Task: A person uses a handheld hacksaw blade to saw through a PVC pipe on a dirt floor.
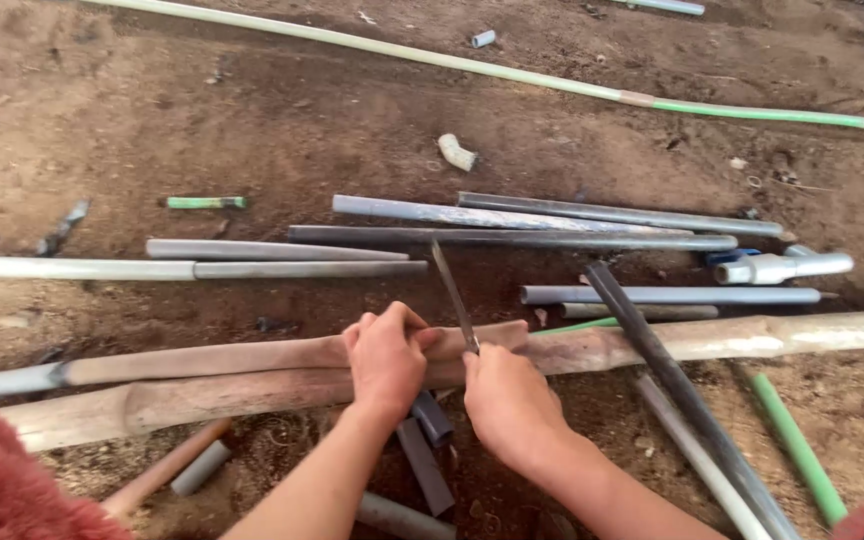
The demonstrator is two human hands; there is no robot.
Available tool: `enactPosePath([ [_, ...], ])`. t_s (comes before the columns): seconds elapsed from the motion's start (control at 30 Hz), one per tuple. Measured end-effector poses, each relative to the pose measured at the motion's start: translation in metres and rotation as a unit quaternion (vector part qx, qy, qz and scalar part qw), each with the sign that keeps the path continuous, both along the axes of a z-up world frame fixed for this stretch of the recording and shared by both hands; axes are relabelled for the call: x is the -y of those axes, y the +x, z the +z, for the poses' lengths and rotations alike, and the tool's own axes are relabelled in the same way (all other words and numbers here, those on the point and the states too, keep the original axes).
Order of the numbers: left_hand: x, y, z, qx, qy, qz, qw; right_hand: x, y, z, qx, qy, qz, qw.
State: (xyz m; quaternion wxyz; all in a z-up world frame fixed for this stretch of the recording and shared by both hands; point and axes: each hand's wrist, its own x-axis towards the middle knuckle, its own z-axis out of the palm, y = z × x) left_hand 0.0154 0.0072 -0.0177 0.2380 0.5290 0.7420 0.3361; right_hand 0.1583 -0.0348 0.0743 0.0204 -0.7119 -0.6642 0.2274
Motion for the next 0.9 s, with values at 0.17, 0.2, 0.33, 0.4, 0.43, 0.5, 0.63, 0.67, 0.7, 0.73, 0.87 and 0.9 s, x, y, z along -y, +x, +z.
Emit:
enactPosePath([
  [0.17, -0.005, 0.002, 0.003, -0.026, -0.011, -0.005, 1.000, 0.014, 0.004, 0.069, 0.033, -0.091, 0.011, 0.995],
  [0.2, -0.005, 0.001, 0.004, -0.027, -0.024, -0.005, 0.999, 0.019, 0.001, 0.087, 0.033, -0.174, 0.009, 0.984],
  [0.33, -0.009, 0.003, 0.002, -0.028, -0.041, 0.001, 0.999, 0.045, 0.003, 0.105, 0.018, -0.227, 0.001, 0.974],
  [0.4, -0.010, 0.004, 0.004, -0.011, -0.054, 0.007, 0.998, 0.055, 0.008, 0.095, 0.026, -0.181, -0.014, 0.983],
  [0.43, -0.012, 0.004, 0.002, -0.011, -0.054, 0.006, 0.998, 0.056, 0.009, 0.090, 0.025, -0.181, -0.015, 0.983],
  [0.5, -0.015, 0.002, -0.003, -0.031, -0.053, -0.009, 0.998, 0.057, 0.011, 0.081, 0.014, -0.180, -0.034, 0.983],
  [0.63, -0.015, 0.001, 0.000, -0.012, -0.069, -0.004, 0.998, 0.058, 0.013, 0.074, 0.015, -0.174, -0.022, 0.984],
  [0.67, -0.015, 0.001, 0.001, -0.012, -0.070, -0.010, 0.997, 0.058, 0.014, 0.073, 0.020, -0.175, -0.011, 0.984],
  [0.7, -0.014, 0.000, 0.001, -0.012, -0.071, -0.016, 0.997, 0.058, 0.015, 0.071, 0.025, -0.175, 0.000, 0.984],
  [0.73, -0.015, 0.000, 0.002, -0.012, -0.070, -0.017, 0.997, 0.058, 0.013, 0.076, 0.025, -0.175, 0.000, 0.984],
  [0.87, -0.011, 0.003, 0.005, -0.033, -0.050, -0.017, 0.998, 0.058, 0.009, 0.093, 0.029, -0.220, -0.006, 0.975],
  [0.9, -0.009, 0.004, 0.007, -0.031, -0.037, -0.005, 0.999, 0.057, 0.009, 0.097, 0.019, -0.231, 0.000, 0.973],
])
